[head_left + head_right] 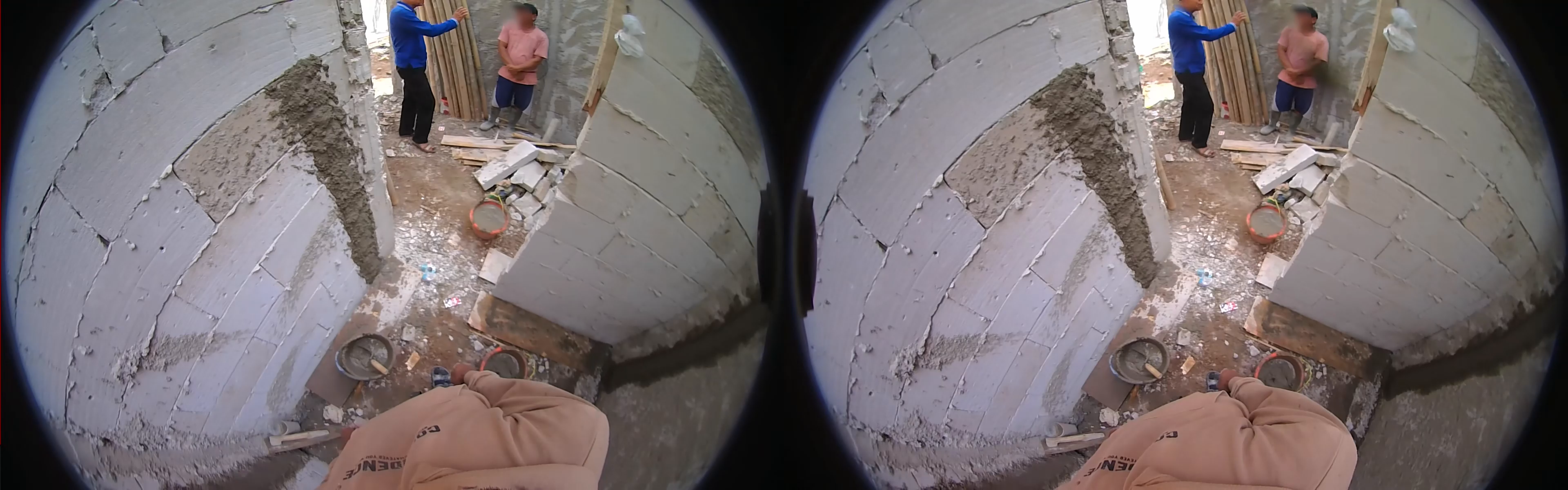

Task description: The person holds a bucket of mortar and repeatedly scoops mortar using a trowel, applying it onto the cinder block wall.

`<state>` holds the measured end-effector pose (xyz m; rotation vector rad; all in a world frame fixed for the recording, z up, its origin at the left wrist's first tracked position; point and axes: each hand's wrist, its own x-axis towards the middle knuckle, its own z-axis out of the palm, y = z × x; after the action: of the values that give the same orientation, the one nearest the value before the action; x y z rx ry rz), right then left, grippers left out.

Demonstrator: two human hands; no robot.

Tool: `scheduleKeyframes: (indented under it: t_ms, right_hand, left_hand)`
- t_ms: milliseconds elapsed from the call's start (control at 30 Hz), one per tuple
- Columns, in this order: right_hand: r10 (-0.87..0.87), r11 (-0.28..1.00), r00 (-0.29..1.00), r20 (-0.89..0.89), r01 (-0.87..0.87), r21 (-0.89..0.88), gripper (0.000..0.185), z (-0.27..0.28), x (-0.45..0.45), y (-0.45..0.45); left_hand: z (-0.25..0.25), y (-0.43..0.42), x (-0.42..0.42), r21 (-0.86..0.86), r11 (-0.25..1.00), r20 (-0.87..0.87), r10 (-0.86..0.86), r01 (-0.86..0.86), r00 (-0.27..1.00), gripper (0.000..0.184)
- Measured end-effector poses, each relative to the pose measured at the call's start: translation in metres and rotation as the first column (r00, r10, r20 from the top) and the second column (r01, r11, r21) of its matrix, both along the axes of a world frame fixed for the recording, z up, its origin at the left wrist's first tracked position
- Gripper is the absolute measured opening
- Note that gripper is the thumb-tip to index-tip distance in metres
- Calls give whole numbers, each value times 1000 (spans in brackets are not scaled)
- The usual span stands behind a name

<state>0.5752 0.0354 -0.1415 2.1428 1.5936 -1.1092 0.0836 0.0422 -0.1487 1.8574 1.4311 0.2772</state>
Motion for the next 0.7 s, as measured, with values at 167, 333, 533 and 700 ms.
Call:
scheduleKeyframes:
  t_ms: [167,333,533,700]
  right_hand:
    - [-86,996,995,-42,84,-44,34,27,0,9]
    - [-118,992,991,-69,115,-42,38,24,5,14]
    - [65,995,998,-23,-66,-79,39,-30,19,19]
    - [144,989,989,25,-144,-15,37,-56,35,8]
  left_hand:
    - [0,1,3,-4,1000,-10,13,-13,1000,24]
    - [1,4,8,-7,1000,-17,16,-16,1000,24]
    - [3,17,21,-7,1000,-20,17,-17,1000,26]
    - [0,29,36,-9,1000,-19,6,-6,1000,27]
